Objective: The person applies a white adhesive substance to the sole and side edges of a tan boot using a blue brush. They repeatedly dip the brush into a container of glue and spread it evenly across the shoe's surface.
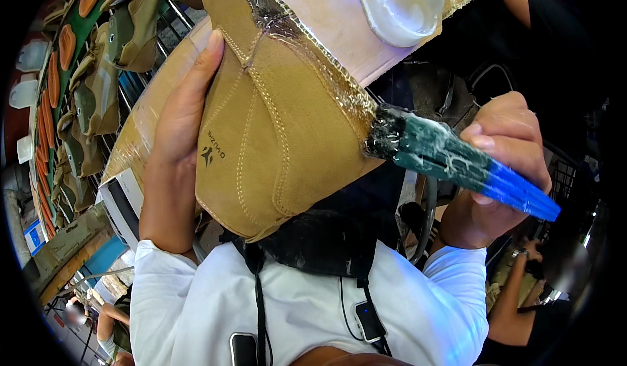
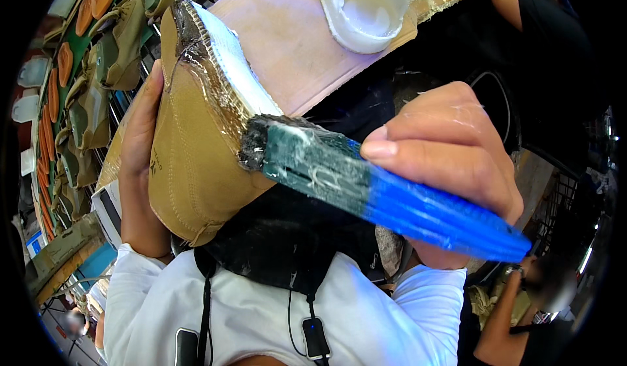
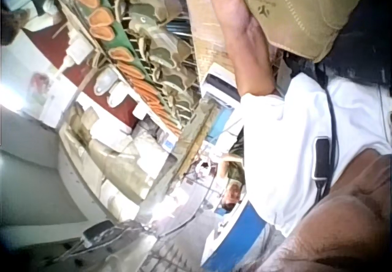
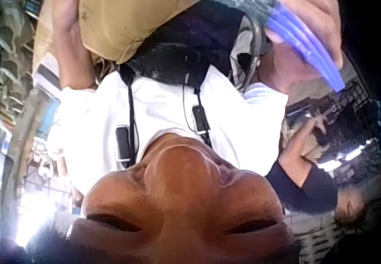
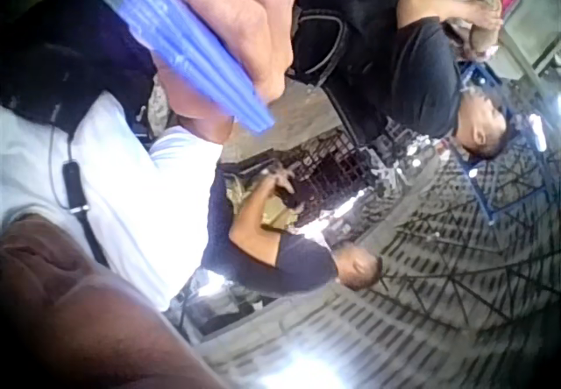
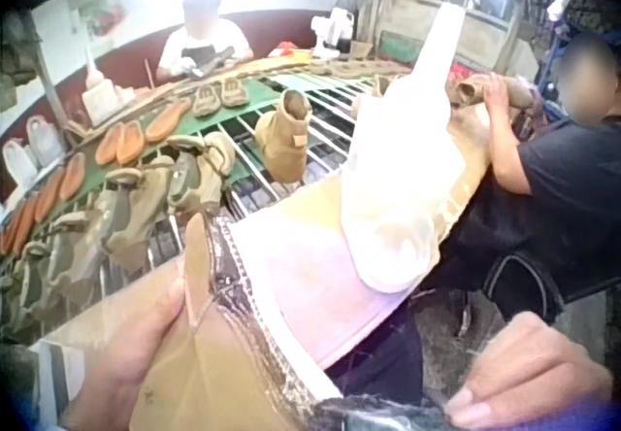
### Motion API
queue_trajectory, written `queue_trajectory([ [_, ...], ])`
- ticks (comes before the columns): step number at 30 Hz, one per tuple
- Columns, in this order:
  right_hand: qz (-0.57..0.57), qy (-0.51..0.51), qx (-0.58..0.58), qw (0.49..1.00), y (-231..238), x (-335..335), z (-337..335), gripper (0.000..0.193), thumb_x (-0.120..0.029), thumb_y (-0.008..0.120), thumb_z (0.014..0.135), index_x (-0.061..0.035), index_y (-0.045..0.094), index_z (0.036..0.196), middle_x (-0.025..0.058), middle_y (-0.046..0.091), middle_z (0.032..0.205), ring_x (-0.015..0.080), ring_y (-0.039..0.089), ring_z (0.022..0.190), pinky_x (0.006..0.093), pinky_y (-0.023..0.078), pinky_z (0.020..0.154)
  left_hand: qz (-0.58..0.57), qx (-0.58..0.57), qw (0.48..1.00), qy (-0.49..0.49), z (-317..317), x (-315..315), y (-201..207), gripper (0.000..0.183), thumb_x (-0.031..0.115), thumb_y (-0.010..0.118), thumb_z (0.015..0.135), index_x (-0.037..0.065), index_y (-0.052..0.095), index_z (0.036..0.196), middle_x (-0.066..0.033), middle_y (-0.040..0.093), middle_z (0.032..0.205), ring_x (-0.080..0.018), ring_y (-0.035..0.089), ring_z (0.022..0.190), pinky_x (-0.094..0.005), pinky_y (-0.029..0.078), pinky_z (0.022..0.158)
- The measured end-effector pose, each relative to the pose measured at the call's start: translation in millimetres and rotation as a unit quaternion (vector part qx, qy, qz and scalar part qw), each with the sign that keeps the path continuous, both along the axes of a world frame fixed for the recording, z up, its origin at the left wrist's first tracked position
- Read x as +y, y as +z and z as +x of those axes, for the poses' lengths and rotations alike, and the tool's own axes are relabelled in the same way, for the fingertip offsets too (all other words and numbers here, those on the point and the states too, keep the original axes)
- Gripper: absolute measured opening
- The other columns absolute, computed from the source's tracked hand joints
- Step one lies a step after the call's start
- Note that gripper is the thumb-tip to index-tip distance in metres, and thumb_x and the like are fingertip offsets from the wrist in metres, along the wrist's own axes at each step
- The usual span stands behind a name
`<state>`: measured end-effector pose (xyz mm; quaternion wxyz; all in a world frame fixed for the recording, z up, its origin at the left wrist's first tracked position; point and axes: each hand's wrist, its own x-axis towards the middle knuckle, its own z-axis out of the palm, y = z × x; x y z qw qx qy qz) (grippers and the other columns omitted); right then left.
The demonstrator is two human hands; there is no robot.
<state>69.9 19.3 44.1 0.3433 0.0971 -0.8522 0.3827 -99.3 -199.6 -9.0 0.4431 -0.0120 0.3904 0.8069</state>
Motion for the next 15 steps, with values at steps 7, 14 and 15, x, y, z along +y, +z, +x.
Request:
queue_trajectory([
  [7,0.078,-0.021,0.022,0.996,14,-6,-5,0.017,-0.022,0.062,0.078,-0.0094,0.057,0.088,0.0071,0.057,0.082,0.0178,0.048,0.065,0.0280,0.039,0.056,0.020,-0.069,0.997,0.018,7,2,8,0.039,0.031,0.046,0.094,0.004,0.050,0.122,-0.0115,0.060,0.113,-0.0201,0.062,0.098,-0.0324,0.053,0.083],
  [14,0.077,0.008,0.044,0.996,26,-10,-13,0.013,-0.020,0.062,0.076,-0.0130,0.056,0.085,0.0066,0.056,0.087,0.0187,0.048,0.070,0.0292,0.041,0.060,0.087,-0.149,0.985,0.020,14,-2,4,0.039,0.031,0.044,0.095,0.004,0.049,0.123,-0.0127,0.058,0.116,-0.0216,0.060,0.100,-0.0347,0.051,0.085],
  [15,0.074,0.008,0.049,0.996,27,-9,-15,0.013,-0.020,0.062,0.076,-0.0134,0.056,0.085,0.0068,0.056,0.088,0.0188,0.048,0.071,0.0294,0.041,0.061,0.094,-0.155,0.983,0.014,13,-2,2,0.039,0.031,0.044,0.095,0.004,0.049,0.123,-0.0128,0.058,0.116,-0.0217,0.060,0.100,-0.0348,0.051,0.085],
])
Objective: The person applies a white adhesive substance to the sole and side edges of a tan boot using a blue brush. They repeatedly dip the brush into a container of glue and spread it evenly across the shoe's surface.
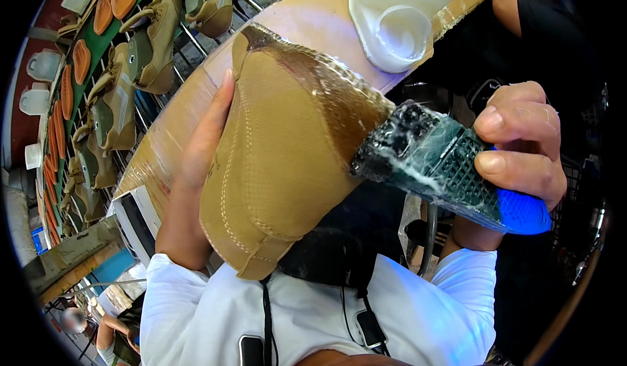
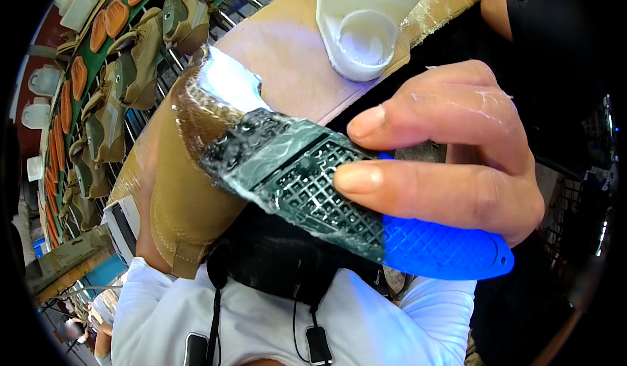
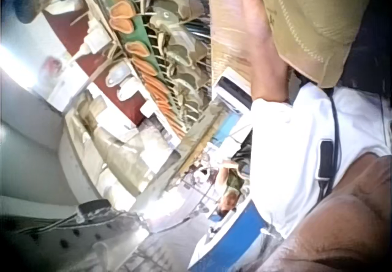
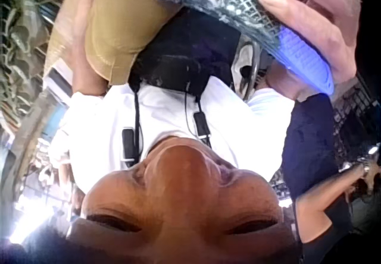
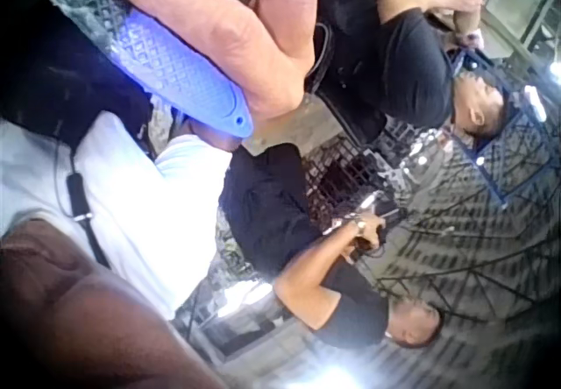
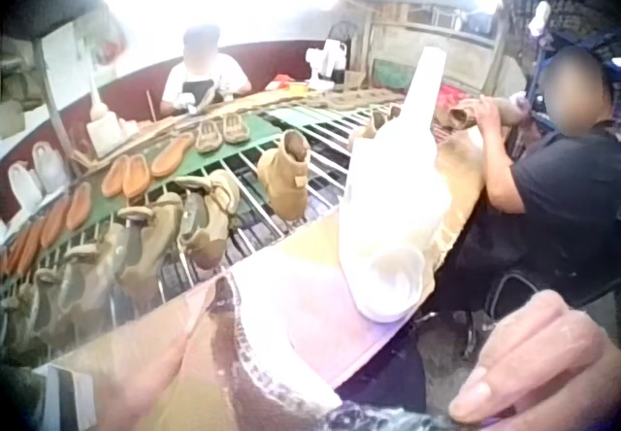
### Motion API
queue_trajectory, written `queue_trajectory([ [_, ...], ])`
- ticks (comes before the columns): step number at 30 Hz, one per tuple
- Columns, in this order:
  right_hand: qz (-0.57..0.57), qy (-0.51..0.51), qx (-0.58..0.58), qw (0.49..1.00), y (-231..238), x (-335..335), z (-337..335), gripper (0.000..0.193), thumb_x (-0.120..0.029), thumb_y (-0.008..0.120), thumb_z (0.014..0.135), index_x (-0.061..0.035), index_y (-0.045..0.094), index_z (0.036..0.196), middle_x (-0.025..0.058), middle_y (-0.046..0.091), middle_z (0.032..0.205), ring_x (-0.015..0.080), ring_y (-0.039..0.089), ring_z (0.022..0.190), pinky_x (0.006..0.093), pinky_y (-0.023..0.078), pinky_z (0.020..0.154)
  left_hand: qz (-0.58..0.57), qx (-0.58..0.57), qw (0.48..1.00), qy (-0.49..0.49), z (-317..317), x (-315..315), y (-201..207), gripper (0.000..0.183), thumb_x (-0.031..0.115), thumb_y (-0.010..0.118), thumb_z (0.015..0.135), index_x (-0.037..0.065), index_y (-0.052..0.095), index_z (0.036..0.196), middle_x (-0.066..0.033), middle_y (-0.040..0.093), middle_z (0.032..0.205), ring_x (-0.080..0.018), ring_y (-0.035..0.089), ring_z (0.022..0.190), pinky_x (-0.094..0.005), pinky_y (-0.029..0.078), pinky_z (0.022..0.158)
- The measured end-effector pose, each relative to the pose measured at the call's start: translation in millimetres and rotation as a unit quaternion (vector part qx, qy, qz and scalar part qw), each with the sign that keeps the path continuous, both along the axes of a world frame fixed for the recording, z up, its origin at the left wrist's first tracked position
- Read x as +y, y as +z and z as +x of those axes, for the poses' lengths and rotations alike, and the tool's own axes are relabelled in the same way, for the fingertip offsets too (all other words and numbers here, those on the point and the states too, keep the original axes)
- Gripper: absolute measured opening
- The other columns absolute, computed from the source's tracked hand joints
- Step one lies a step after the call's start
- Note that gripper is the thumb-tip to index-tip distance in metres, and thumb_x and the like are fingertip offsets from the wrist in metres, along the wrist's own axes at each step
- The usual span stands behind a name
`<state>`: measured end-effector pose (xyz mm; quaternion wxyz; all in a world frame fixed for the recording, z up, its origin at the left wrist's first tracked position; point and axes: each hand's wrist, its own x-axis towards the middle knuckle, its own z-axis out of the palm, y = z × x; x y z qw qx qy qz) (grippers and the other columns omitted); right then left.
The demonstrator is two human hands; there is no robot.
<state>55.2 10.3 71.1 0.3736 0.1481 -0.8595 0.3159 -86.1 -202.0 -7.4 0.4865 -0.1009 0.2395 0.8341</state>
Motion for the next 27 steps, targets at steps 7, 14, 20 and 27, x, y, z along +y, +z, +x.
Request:
queue_trajectory([
  [7,0.027,0.044,-0.001,0.999,7,6,-5,0.013,-0.023,0.061,0.077,-0.0128,0.058,0.086,0.0115,0.058,0.093,0.0221,0.051,0.076,0.0303,0.041,0.064,0.035,-0.016,0.999,-0.025,8,-13,-19,0.040,0.031,0.043,0.095,0.004,0.048,0.124,-0.0135,0.057,0.117,-0.0228,0.060,0.100,-0.0357,0.051,0.085],
  [14,-0.042,0.156,0.024,0.987,-2,14,-29,0.024,-0.028,0.058,0.083,-0.0069,0.061,0.092,0.0164,0.058,0.096,0.0235,0.052,0.079,0.0314,0.040,0.067,0.048,-0.014,0.998,-0.033,35,-24,-49,0.040,0.030,0.041,0.095,0.004,0.047,0.124,-0.0142,0.057,0.117,-0.0238,0.060,0.101,-0.0366,0.051,0.085],
  [20,-0.119,0.213,0.005,0.970,-9,10,-40,0.028,-0.032,0.058,0.085,-0.0052,0.063,0.091,0.0159,0.059,0.093,0.0226,0.055,0.081,0.0298,0.043,0.072,0.046,0.000,0.999,-0.026,46,-32,-60,0.040,0.030,0.040,0.095,0.003,0.046,0.125,-0.0148,0.056,0.118,-0.0247,0.059,0.101,-0.0373,0.051,0.086],
  [27,-0.223,0.127,-0.028,0.966,-30,20,-27,0.027,-0.020,0.066,0.077,0.0004,0.066,0.094,0.0153,0.063,0.098,0.0223,0.059,0.087,0.0299,0.044,0.079,0.025,0.044,0.999,0.001,30,-46,-62,0.041,0.029,0.039,0.095,0.003,0.045,0.126,-0.0154,0.055,0.119,-0.0257,0.059,0.101,-0.0382,0.051,0.086],
])
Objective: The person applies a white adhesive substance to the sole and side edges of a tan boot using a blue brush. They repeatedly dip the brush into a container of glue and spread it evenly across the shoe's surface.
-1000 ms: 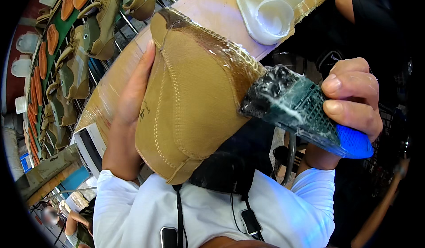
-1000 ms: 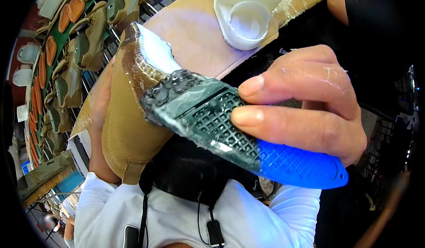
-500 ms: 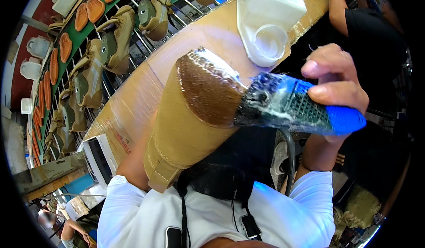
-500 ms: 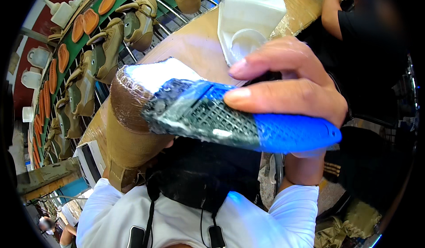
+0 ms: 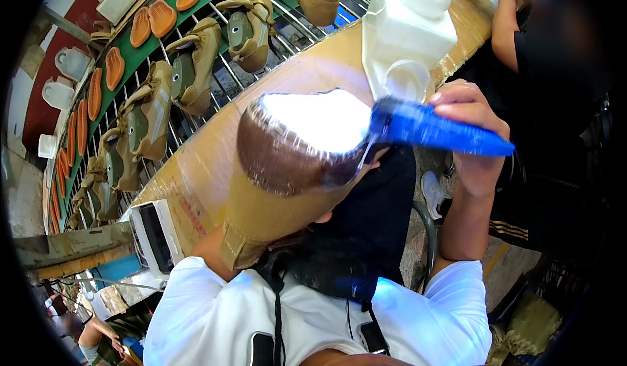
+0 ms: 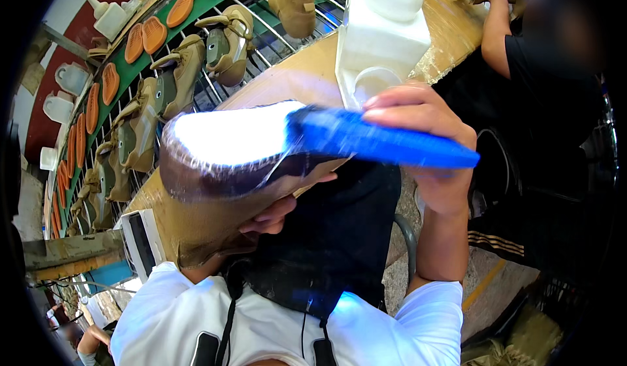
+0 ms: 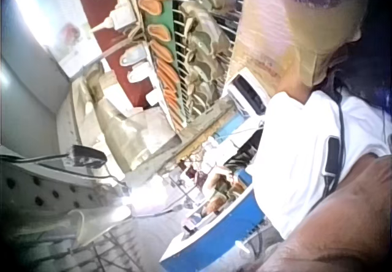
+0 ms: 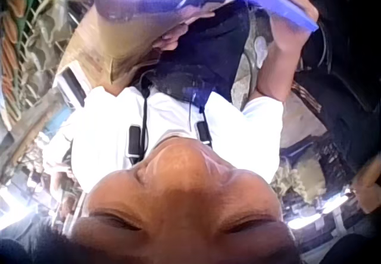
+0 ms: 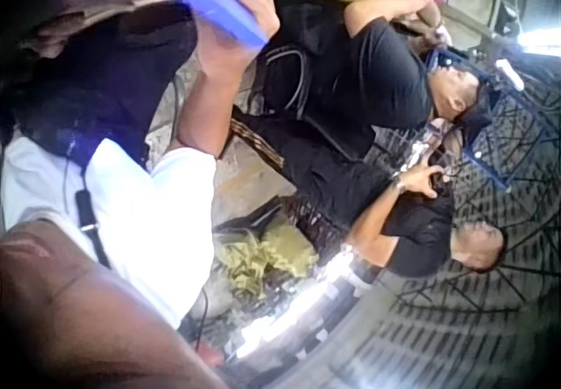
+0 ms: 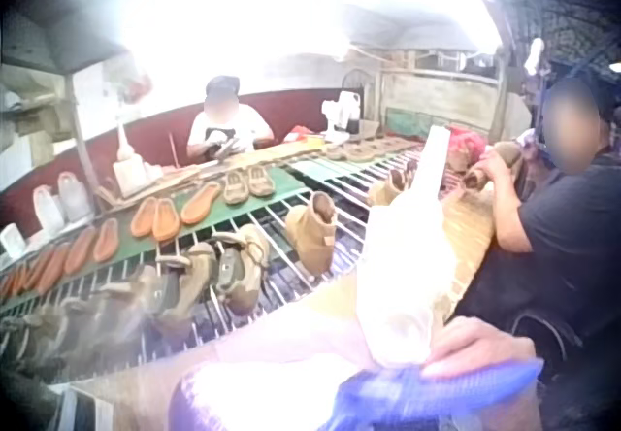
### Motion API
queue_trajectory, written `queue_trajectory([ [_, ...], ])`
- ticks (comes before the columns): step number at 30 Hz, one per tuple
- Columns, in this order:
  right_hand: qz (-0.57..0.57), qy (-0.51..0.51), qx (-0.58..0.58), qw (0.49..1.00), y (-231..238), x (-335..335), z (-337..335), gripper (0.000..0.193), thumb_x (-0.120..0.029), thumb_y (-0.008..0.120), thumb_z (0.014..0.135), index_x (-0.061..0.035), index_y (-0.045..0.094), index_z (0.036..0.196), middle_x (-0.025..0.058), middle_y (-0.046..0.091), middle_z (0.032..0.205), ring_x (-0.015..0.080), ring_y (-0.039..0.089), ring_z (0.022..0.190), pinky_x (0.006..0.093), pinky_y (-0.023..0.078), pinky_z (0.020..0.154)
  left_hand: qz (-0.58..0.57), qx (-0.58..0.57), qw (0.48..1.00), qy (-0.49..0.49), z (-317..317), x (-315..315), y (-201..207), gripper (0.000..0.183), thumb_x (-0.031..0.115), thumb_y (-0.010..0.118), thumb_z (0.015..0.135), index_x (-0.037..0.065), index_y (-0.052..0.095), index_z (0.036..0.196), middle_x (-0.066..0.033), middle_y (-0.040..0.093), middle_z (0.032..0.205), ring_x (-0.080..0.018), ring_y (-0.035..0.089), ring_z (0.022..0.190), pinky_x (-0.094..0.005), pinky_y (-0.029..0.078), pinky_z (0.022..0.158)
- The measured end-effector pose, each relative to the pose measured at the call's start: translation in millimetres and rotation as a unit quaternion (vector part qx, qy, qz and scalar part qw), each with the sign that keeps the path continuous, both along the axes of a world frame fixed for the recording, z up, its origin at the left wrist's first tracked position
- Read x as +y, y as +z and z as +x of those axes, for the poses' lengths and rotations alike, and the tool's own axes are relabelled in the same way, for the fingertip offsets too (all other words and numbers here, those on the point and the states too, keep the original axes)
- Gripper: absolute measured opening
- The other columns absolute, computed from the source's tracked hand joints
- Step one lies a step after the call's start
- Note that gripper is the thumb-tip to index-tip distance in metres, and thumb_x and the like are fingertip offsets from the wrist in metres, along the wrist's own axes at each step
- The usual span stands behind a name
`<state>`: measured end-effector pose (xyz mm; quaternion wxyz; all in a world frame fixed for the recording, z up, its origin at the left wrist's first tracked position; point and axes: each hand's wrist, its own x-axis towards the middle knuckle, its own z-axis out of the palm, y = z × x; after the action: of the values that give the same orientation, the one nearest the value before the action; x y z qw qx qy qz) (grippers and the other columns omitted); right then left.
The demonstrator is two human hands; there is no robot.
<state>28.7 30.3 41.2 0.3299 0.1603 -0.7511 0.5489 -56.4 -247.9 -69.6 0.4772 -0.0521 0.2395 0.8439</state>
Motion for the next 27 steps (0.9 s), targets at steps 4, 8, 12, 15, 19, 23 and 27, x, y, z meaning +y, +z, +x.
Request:
queue_trajectory([
  [4,-0.329,-0.122,-0.016,0.936,-34,21,21,0.020,-0.005,0.058,0.083,0.0013,0.059,0.102,0.0114,0.062,0.100,0.0192,0.058,0.092,0.0331,0.045,0.083,-0.039,0.070,0.996,0.044,-45,-5,17,0.041,0.029,0.038,0.095,0.003,0.045,0.126,-0.0158,0.055,0.119,-0.0263,0.059,0.102,-0.0387,0.050,0.086],
  [8,-0.455,-0.137,-0.034,0.879,-60,48,48,0.017,-0.008,0.055,0.084,-0.0013,0.060,0.100,0.0092,0.063,0.096,0.0181,0.059,0.088,0.0332,0.046,0.079,-0.088,0.179,0.976,0.090,-122,1,67,0.041,0.029,0.038,0.096,0.003,0.044,0.127,-0.0162,0.054,0.120,-0.0269,0.059,0.102,-0.0392,0.050,0.086],
  [12,-0.489,-0.101,-0.018,0.866,-71,67,69,0.017,-0.008,0.054,0.084,-0.0018,0.058,0.100,0.0091,0.062,0.096,0.0199,0.058,0.090,0.0337,0.045,0.080,-0.122,0.315,0.939,0.065,-197,38,144,0.041,0.028,0.037,0.096,0.003,0.044,0.127,-0.0166,0.054,0.120,-0.0275,0.059,0.102,-0.0397,0.050,0.087],
  [15,-0.507,-0.096,-0.019,0.857,-68,80,72,0.021,-0.010,0.056,0.083,-0.0021,0.055,0.102,0.0093,0.059,0.100,0.0219,0.056,0.095,0.0358,0.044,0.084,-0.093,0.393,0.906,-0.123,-254,98,202,0.044,0.031,0.044,0.093,0.004,0.044,0.127,-0.0149,0.056,0.118,-0.0251,0.061,0.099,-0.0383,0.052,0.084],
  [19,-0.478,-0.123,-0.025,0.869,-59,93,68,0.027,-0.015,0.054,0.086,-0.0038,0.052,0.112,0.0089,0.056,0.113,0.0236,0.053,0.106,0.0410,0.041,0.091,-0.281,0.521,0.805,-0.047,-340,215,237,0.043,0.031,0.047,0.092,0.004,0.048,0.124,-0.0137,0.057,0.115,-0.0235,0.062,0.095,-0.0373,0.053,0.081],
  [23,-0.506,-0.168,-0.025,0.846,-59,103,55,0.036,-0.015,0.061,0.081,-0.0026,0.050,0.113,0.0116,0.055,0.110,0.0257,0.052,0.104,0.0428,0.040,0.093,-0.432,0.650,0.608,-0.148,-390,333,191,0.042,0.032,0.049,0.090,0.003,0.051,0.120,-0.0144,0.058,0.109,-0.0242,0.062,0.092,-0.0383,0.053,0.078],
  [27,-0.537,-0.174,-0.026,0.825,-67,114,41,0.039,-0.012,0.066,0.074,0.0009,0.051,0.107,0.0144,0.056,0.106,0.0264,0.054,0.101,0.0416,0.043,0.090,-0.519,0.693,0.396,-0.306,-407,418,116,0.041,0.032,0.050,0.088,0.002,0.053,0.115,-0.0151,0.059,0.103,-0.0249,0.063,0.089,-0.0394,0.053,0.075],
])
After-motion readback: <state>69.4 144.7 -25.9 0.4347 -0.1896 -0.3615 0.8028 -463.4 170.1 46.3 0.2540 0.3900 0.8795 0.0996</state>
